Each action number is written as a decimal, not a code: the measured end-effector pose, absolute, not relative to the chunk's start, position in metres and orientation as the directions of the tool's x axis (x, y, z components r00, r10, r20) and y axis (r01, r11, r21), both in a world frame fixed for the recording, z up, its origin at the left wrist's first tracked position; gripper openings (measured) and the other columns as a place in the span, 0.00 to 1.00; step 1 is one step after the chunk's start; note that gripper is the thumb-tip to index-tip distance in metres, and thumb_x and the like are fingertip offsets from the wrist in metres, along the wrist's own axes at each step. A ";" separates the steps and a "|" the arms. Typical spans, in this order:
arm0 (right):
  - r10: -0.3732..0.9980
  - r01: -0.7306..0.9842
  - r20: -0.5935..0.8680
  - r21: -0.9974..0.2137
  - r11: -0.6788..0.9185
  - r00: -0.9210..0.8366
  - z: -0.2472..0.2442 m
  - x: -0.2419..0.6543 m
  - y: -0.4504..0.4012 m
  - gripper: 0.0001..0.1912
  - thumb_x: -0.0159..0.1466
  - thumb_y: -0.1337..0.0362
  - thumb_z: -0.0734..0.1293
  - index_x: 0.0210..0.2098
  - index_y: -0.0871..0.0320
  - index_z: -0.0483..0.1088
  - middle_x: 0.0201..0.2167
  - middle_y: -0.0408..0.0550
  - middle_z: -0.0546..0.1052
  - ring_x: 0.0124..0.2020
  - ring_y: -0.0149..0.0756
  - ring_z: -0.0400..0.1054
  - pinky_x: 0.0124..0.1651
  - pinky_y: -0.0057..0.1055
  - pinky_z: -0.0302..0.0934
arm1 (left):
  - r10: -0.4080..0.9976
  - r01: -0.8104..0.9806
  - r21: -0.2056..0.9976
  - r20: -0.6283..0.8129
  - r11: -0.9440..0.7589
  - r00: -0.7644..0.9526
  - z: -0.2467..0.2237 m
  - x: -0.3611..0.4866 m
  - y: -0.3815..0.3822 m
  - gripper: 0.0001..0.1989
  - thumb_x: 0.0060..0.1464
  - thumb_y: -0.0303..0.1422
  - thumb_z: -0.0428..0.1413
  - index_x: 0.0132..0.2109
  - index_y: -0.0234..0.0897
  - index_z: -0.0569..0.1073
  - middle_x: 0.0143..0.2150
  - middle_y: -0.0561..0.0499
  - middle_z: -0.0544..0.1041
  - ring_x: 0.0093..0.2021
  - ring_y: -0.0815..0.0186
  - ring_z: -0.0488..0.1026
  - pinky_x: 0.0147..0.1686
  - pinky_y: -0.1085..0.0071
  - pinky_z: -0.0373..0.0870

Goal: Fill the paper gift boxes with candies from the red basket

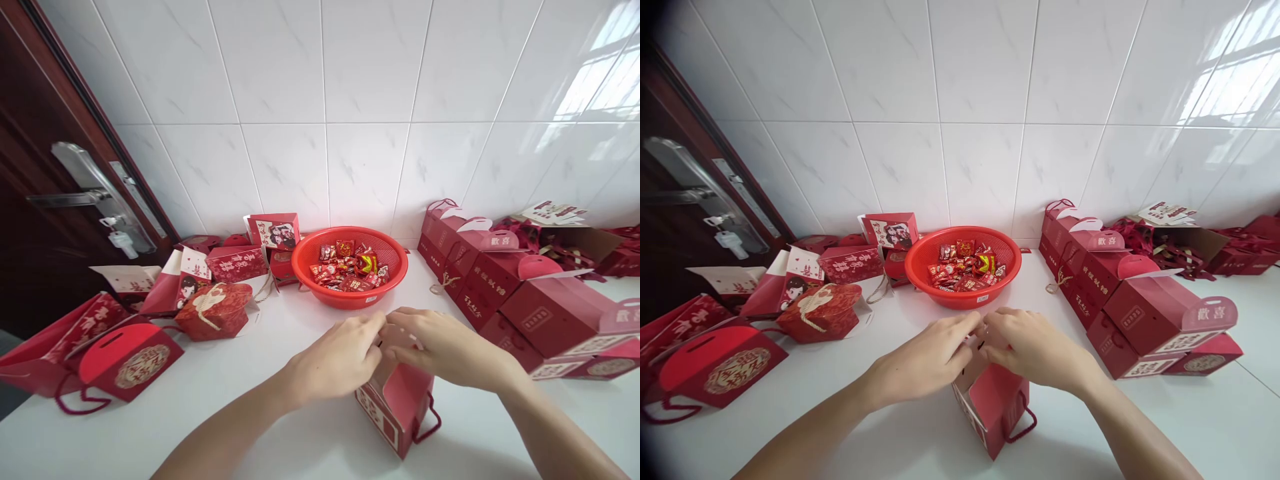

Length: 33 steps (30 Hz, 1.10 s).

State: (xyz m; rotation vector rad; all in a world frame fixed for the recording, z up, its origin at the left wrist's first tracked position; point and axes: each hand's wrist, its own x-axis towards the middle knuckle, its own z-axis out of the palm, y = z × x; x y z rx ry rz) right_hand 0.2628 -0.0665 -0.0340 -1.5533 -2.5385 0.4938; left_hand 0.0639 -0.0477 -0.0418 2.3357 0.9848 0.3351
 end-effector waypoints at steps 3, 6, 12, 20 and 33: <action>0.935 0.910 -0.070 -0.265 0.319 -0.349 -0.033 0.254 -0.072 0.07 0.67 0.63 0.64 0.43 0.57 0.68 0.38 0.49 0.75 0.35 0.40 0.71 0.32 0.32 0.53 | 0.700 0.549 0.602 0.023 -0.580 0.714 -0.043 0.062 -0.042 0.13 0.58 0.23 0.45 0.44 0.41 0.69 0.44 0.51 0.77 0.43 0.62 0.75 0.39 0.71 0.66; 0.931 0.893 -0.034 -0.294 0.339 -0.365 -0.033 0.244 -0.076 0.07 0.67 0.66 0.64 0.44 0.56 0.67 0.43 0.49 0.74 0.36 0.38 0.71 0.33 0.30 0.55 | 0.728 0.620 0.529 -0.006 -0.580 0.686 -0.044 0.059 -0.037 0.13 0.55 0.21 0.45 0.37 0.40 0.71 0.39 0.50 0.76 0.39 0.63 0.74 0.37 0.70 0.66; 0.899 0.849 -0.042 -0.350 0.396 -0.436 -0.035 0.250 -0.074 0.07 0.68 0.62 0.62 0.42 0.55 0.72 0.44 0.49 0.75 0.39 0.39 0.72 0.38 0.31 0.59 | 0.832 0.752 0.433 -0.009 -0.497 0.555 -0.042 0.050 -0.026 0.10 0.59 0.28 0.47 0.37 0.38 0.73 0.39 0.47 0.76 0.44 0.58 0.74 0.40 0.68 0.66; 0.871 0.896 -0.316 -0.364 0.255 -0.376 -0.039 0.290 -0.072 0.50 0.56 0.42 0.72 0.71 0.54 0.55 0.59 0.61 0.71 0.56 0.61 0.66 0.54 0.45 0.60 | 0.678 0.729 0.453 -0.307 -0.514 0.668 -0.022 0.030 -0.019 0.32 0.39 0.52 0.65 0.48 0.42 0.70 0.47 0.49 0.73 0.49 0.53 0.72 0.40 0.68 0.67; 0.845 0.906 -0.365 -0.311 0.286 -0.392 -0.058 0.286 -0.027 0.56 0.56 0.47 0.74 0.74 0.53 0.43 0.49 0.59 0.77 0.52 0.57 0.70 0.49 0.40 0.61 | 0.769 0.885 0.312 -0.447 -0.345 0.458 -0.042 0.037 -0.006 0.42 0.28 0.55 0.68 0.50 0.41 0.67 0.43 0.46 0.77 0.47 0.44 0.75 0.35 0.66 0.68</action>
